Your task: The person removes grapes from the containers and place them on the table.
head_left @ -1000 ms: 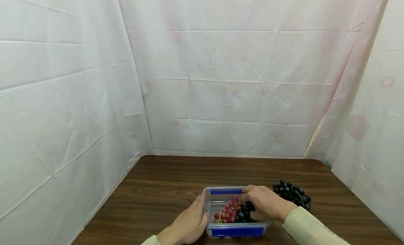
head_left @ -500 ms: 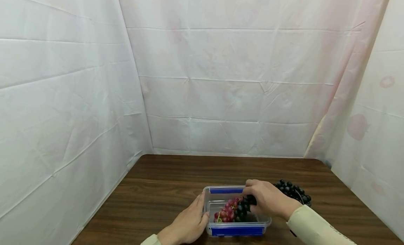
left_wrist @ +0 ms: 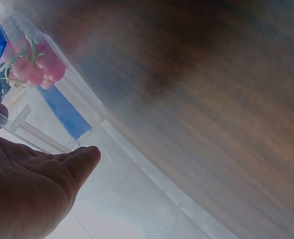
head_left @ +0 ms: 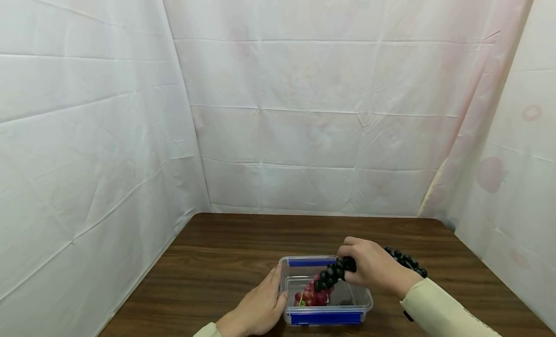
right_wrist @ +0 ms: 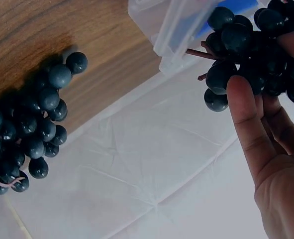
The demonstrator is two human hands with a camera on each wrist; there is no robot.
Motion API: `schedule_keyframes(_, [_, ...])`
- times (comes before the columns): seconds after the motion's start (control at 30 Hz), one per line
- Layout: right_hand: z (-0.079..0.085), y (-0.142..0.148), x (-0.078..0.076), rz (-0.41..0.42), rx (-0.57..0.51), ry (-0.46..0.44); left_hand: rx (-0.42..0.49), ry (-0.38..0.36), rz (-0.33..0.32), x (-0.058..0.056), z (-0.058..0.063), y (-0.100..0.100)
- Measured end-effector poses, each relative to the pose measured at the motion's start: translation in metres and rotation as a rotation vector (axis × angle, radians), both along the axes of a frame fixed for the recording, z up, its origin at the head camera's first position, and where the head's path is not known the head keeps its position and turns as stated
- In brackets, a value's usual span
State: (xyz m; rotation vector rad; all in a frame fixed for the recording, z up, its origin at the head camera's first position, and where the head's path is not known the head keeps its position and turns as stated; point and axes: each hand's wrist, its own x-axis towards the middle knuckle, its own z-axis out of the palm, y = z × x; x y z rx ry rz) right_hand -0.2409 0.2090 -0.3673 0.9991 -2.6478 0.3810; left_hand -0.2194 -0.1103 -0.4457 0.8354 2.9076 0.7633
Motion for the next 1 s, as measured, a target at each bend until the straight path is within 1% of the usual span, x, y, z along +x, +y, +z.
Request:
schedule_keyframes(0.17, [0.006, 0.001, 0.001, -0.026, -0.035, 0.090, -0.004, -0.012, 0.009, 0.000, 0.001, 0.000])
schedule_keyframes(0.3, [0.010, 0.002, 0.001, -0.048, -0.067, 0.137, -0.002, -0.010, 0.009, 0.001, 0.001, 0.001])
schedule_keyframes(0.63, [0.021, 0.011, 0.002, -0.106, -0.129, 0.168, -0.007, -0.006, 0.007, 0.001, 0.001, 0.000])
schedule_keyframes(0.83, [0.027, 0.017, 0.003, -0.146, -0.146, 0.214, -0.009, 0.005, 0.007, 0.000, 0.001, 0.000])
schedule_keyframes(1.0, [0.031, 0.022, 0.004, -0.188, -0.149, 0.221, -0.005, -0.001, 0.008, 0.001, 0.000, 0.000])
